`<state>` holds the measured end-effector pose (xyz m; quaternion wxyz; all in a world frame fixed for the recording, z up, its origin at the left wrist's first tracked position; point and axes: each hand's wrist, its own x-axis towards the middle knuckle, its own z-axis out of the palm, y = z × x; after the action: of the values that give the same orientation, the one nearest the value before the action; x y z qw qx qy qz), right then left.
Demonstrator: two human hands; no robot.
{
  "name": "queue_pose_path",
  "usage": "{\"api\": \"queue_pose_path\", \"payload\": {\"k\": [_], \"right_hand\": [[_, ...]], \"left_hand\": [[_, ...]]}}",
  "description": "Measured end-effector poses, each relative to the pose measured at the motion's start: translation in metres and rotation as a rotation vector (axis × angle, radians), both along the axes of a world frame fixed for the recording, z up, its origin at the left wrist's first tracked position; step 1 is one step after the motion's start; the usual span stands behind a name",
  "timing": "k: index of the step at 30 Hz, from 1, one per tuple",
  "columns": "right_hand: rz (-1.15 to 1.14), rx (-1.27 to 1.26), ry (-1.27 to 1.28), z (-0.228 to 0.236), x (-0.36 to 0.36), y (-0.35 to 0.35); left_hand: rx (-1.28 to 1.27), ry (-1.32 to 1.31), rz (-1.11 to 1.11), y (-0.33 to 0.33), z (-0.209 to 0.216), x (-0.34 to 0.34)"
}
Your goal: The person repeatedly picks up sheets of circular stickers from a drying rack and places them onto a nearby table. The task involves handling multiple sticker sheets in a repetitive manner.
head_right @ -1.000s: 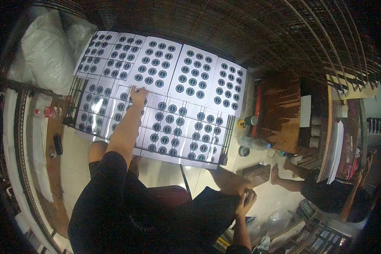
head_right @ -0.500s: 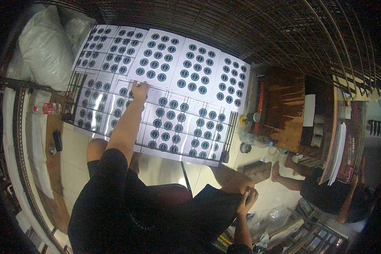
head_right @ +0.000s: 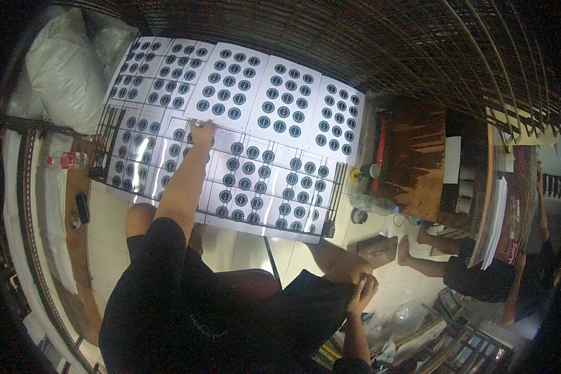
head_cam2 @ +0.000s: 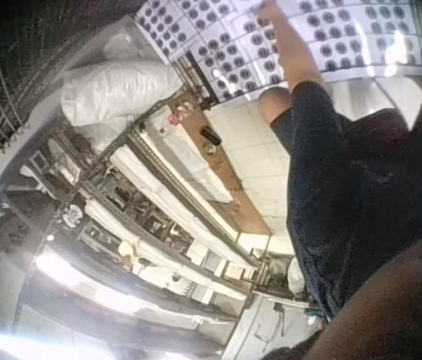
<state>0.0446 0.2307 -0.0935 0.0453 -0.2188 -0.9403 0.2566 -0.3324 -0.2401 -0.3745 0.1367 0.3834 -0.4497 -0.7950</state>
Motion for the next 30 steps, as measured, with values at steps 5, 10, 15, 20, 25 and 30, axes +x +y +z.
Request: {"api": "queue_pose_path", "payload": {"k": [5,10,15,20,25,30], "right_hand": [[0.019,0.021,0.025,-0.003,0.003,0.003],[0.013,0.020,0.038,-0.003,0.004,0.001],[0.037,0.066,0.041,-0.009,0.005,0.009],[0.022,-0.006,0.058,-0.007,0.003,0.008],[-0.006,-0.030,0.084,-0.005,0.004,-0.001],[0.006,0.051,0.127,0.004,0.004,-0.012]], "left_hand": [[-0.063,-0.010,-0.009,0.002,-0.002,0.002],[-0.084,-0.045,0.011,0.004,0.002,0.000],[-0.040,-0.028,0.006,-0.002,-0.005,0.003],[-0.630,-0.344,-0.157,-0.011,-0.005,0.027],[-0.904,-0.033,-0.205,-0.018,0.109,0.038],[-0.869,-0.003,-0.609,-0.043,0.165,0.049]]}}
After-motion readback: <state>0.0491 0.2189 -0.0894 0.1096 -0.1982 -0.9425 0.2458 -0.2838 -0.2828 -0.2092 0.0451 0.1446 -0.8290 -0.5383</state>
